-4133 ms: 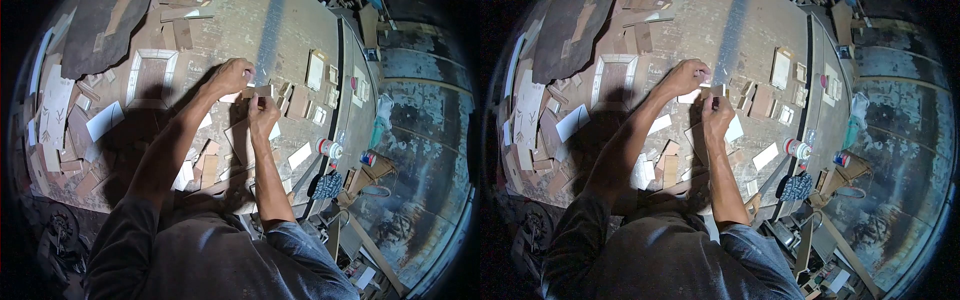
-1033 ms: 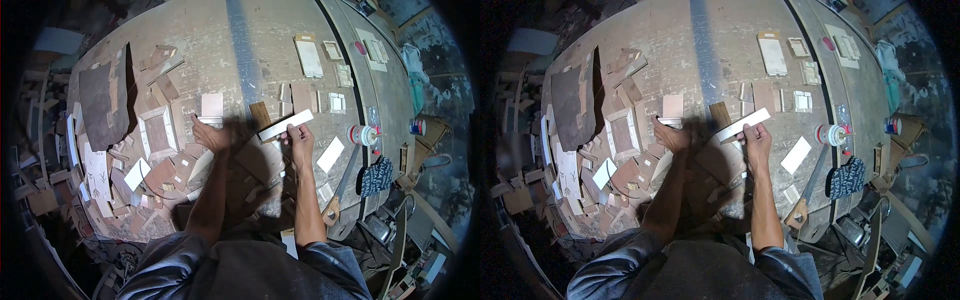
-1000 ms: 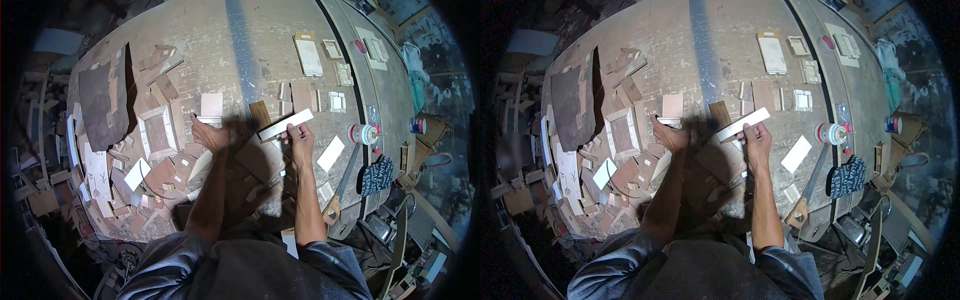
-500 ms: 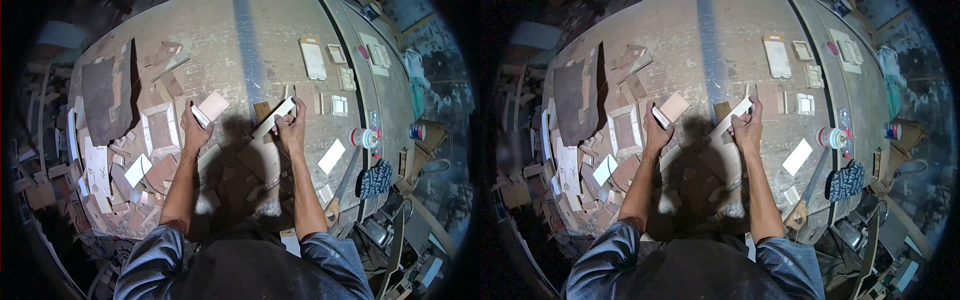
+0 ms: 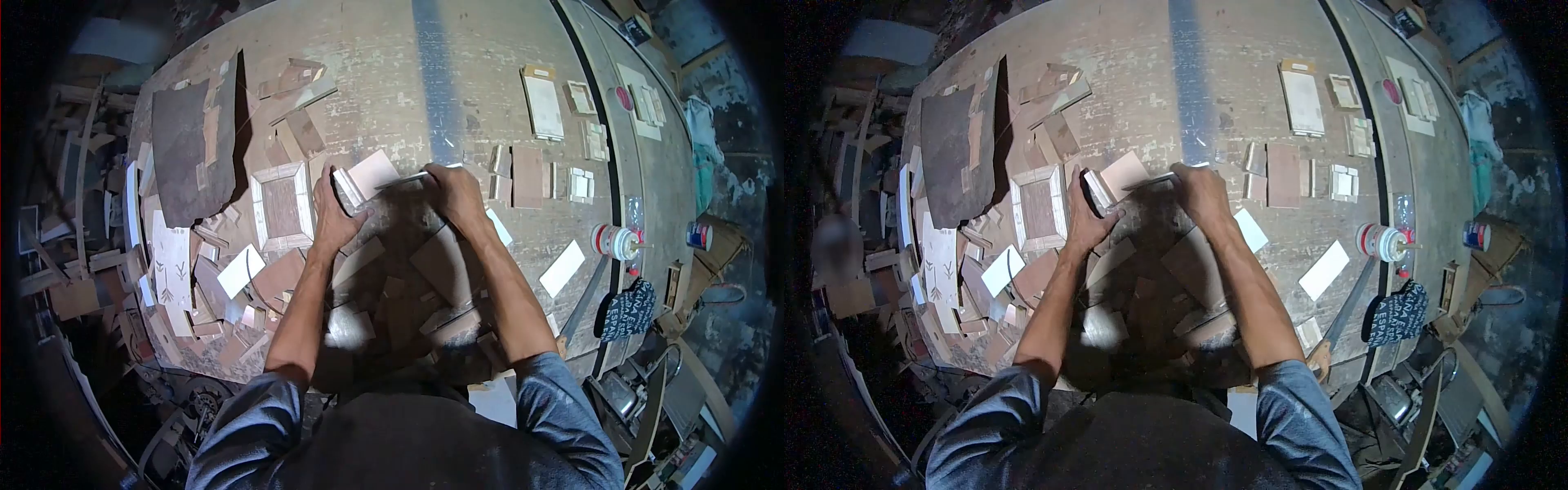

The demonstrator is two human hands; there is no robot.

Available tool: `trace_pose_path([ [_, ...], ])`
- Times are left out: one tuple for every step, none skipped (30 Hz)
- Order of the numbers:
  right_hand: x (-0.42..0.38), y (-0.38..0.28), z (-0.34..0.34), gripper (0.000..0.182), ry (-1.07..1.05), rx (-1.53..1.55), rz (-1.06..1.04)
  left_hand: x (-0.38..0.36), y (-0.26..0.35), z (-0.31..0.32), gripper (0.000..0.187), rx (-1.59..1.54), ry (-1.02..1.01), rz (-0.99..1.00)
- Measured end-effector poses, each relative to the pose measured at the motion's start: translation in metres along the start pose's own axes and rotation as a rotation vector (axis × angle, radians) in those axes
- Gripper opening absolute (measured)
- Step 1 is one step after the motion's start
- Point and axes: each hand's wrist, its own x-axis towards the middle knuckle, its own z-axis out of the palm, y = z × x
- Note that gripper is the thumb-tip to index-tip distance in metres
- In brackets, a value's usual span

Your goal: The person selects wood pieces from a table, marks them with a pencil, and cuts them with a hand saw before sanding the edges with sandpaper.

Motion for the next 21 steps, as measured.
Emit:
trace_pose_path([
  [0.004, 0.006, 0.008, 0.016, -0.036, -0.030, -0.004, -0.005, 0.003, 0.000, 0.122, 0.007, 0.033, -0.002],
  [0.007, 0.012, 0.015, 0.011, -0.015, 0.021, -0.047, -0.009, 0.004, 0.001, 0.122, 0.015, 0.065, -0.004],
  [0.011, 0.018, 0.023, 0.012, -0.010, 0.014, -0.067, -0.012, 0.004, 0.000, 0.115, 0.020, 0.078, 0.025],
  [0.015, 0.020, 0.028, 0.012, -0.004, 0.007, -0.087, -0.014, 0.003, 0.000, 0.109, 0.025, 0.090, 0.056],
  [0.017, 0.022, 0.032, 0.012, 0.002, -0.001, -0.107, -0.016, 0.003, -0.001, 0.102, 0.029, 0.103, 0.087],
  [0.017, 0.024, 0.035, 0.011, -0.010, -0.055, -0.114, -0.016, 0.002, -0.001, 0.093, 0.051, 0.102, 0.108],
  [0.017, 0.028, 0.040, 0.011, 0.037, 0.029, -0.138, -0.016, 0.003, -0.001, 0.084, 0.072, 0.102, 0.129],
  [0.015, 0.032, 0.045, 0.011, 0.084, 0.113, -0.160, -0.016, 0.004, -0.002, 0.075, 0.093, 0.101, 0.151],
  [0.013, 0.036, 0.049, 0.011, 0.088, 0.110, -0.167, -0.015, 0.005, -0.002, 0.071, 0.111, 0.096, 0.158],
  [0.012, 0.035, 0.049, 0.011, 0.093, 0.106, -0.174, -0.013, 0.006, -0.001, 0.067, 0.128, 0.091, 0.167],
  [0.013, 0.021, 0.036, 0.012, 0.056, 0.016, -0.165, -0.011, 0.008, -0.001, 0.063, 0.145, 0.087, 0.179],
  [0.013, 0.011, 0.029, 0.012, 0.019, -0.075, -0.153, -0.009, 0.010, -0.001, 0.062, 0.178, 0.073, 0.185],
  [0.014, 0.013, 0.031, 0.012, 0.033, -0.080, -0.181, -0.007, 0.013, -0.001, 0.062, 0.211, 0.058, 0.191],
  [0.014, 0.016, 0.035, 0.013, 0.047, -0.086, -0.209, -0.005, 0.017, -0.001, 0.062, 0.243, 0.044, 0.196],
  [0.015, 0.018, 0.038, 0.014, 0.059, -0.091, -0.237, -0.003, 0.020, 0.000, 0.060, 0.263, 0.025, 0.199],
  [0.015, 0.019, 0.040, 0.013, 0.046, -0.084, -0.225, -0.001, 0.022, 0.001, 0.057, 0.285, 0.007, 0.202],
  [0.016, 0.021, 0.042, 0.013, 0.034, -0.078, -0.215, 0.002, 0.024, 0.002, 0.055, 0.306, -0.010, 0.205],
  [0.017, 0.023, 0.043, 0.013, 0.023, -0.072, -0.205, 0.005, 0.025, 0.003, 0.053, 0.331, -0.025, 0.212],
  [0.018, 0.024, 0.043, 0.011, 0.020, -0.009, -0.213, 0.007, 0.027, 0.004, 0.050, 0.356, -0.041, 0.219],
  [0.019, 0.026, 0.043, 0.011, 0.018, 0.054, -0.221, 0.009, 0.029, 0.005, 0.047, 0.380, -0.057, 0.226],
  [0.021, 0.027, 0.044, 0.011, 0.015, 0.117, -0.228, 0.010, 0.031, 0.006, 0.045, 0.414, -0.080, 0.232],
])
